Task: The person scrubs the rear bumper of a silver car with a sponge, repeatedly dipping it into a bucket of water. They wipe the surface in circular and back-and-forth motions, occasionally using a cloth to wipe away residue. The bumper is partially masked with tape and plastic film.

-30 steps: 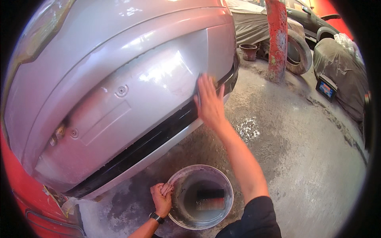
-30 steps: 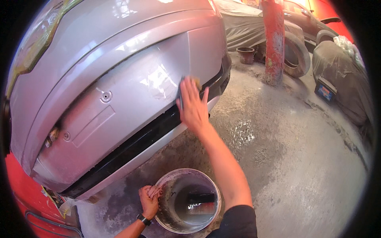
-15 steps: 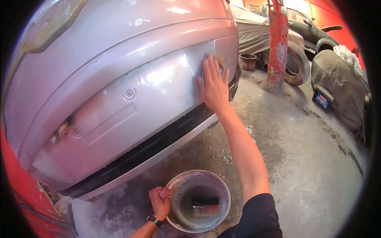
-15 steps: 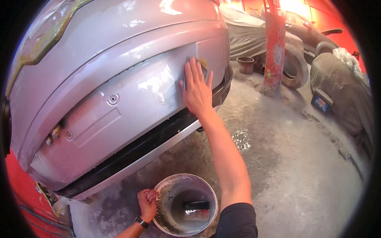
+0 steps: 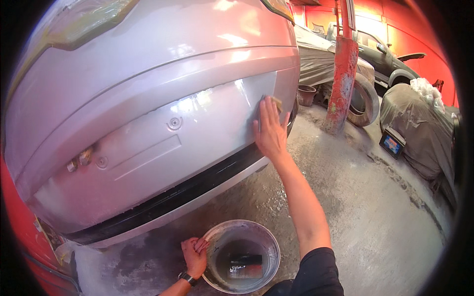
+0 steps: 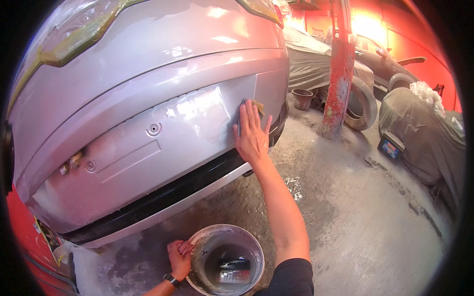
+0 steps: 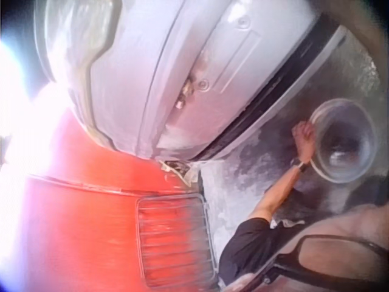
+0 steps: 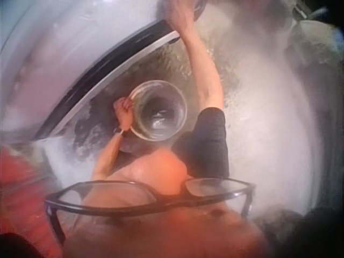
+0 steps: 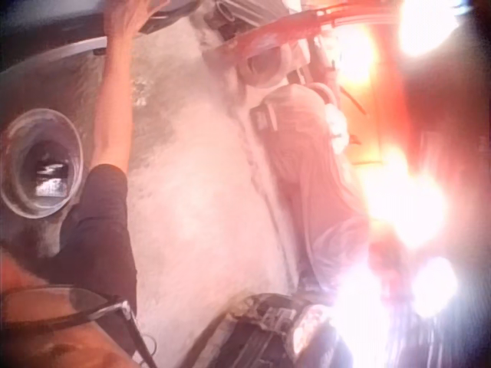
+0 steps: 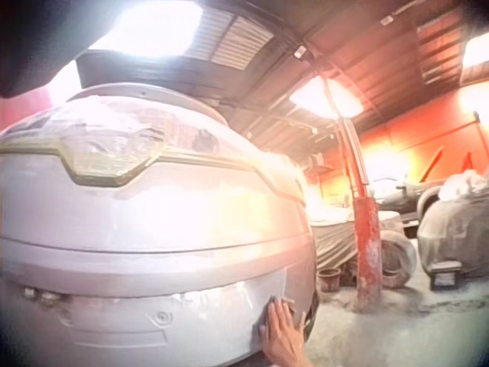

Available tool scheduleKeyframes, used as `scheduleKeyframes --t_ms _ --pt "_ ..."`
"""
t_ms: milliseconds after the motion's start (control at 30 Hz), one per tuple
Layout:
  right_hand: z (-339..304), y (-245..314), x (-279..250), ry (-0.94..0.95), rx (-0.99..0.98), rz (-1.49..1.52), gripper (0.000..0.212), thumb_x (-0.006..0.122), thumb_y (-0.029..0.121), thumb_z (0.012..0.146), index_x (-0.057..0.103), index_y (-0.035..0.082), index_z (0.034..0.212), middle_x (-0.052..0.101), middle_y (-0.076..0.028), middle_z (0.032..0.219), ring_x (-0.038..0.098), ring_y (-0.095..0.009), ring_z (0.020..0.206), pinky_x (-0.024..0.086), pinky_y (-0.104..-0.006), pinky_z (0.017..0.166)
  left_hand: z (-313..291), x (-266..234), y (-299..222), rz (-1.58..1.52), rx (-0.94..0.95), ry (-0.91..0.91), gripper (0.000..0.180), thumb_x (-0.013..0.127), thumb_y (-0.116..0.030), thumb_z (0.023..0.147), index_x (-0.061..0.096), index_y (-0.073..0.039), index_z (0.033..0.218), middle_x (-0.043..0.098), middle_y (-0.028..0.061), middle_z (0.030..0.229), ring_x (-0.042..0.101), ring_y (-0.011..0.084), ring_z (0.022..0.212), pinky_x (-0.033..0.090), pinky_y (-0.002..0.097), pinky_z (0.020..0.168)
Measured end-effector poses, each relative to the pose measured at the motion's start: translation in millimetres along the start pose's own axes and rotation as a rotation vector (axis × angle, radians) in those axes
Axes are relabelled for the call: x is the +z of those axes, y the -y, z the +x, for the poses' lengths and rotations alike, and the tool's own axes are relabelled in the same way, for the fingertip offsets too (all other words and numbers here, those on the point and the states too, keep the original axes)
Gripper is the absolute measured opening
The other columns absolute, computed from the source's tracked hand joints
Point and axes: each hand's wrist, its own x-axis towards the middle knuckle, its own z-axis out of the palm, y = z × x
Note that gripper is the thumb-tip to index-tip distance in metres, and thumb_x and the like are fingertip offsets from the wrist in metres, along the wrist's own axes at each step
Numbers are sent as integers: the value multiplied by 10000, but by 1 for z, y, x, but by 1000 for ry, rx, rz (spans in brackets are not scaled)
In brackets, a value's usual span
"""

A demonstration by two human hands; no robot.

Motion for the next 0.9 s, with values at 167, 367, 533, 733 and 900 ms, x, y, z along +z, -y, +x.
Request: scheduleKeyframes --t_ms 167,367,533,733,900 --pt "62 -2 -16 -136 48 21 675 553 316 1053 337 47 1633 242 -160 1743 271 -339 1601 182 -726 1231 -2 -5 9 73 -2 34 389 608 185 870 492 44 1213 447 158 1208 663 266 1081 591 335 998" --pt "-62 11 15 78 -4 163 688 578 247 1045 301 44 1641 240 -170 1742 267 -362 1598 184 -715 1232 -2 2 22 -183 -105 77 441 602 193 871 460 42 1260 422 155 1238 694 277 1135 581 343 1031" --pt "-11 32 3 26 36 191 704 579 244 1046 278 59 1655 239 -179 1740 256 -373 1600 170 -723 1229 -2 -6 3 36 -31 50 460 590 203 859 463 35 1268 427 157 1252 687 284 1136 567 353 1034" --pt "-57 55 21 26 21 402 696 569 252 1050 281 64 1656 221 -193 1743 259 -407 1593 168 -730 1223 -2 7 48 -272 -101 13 424 621 178 846 509 28 1227 474 168 1198 617 274 1055 547 367 963" --pt "16 63 5 -51 12 348 677 581 264 1047 318 59 1636 234 -192 1738 291 -418 1574 191 -736 1212 -3 4 43 -108 -12 -35 365 654 144 842 553 25 1172 501 182 1155 575 278 1013 520 410 906"
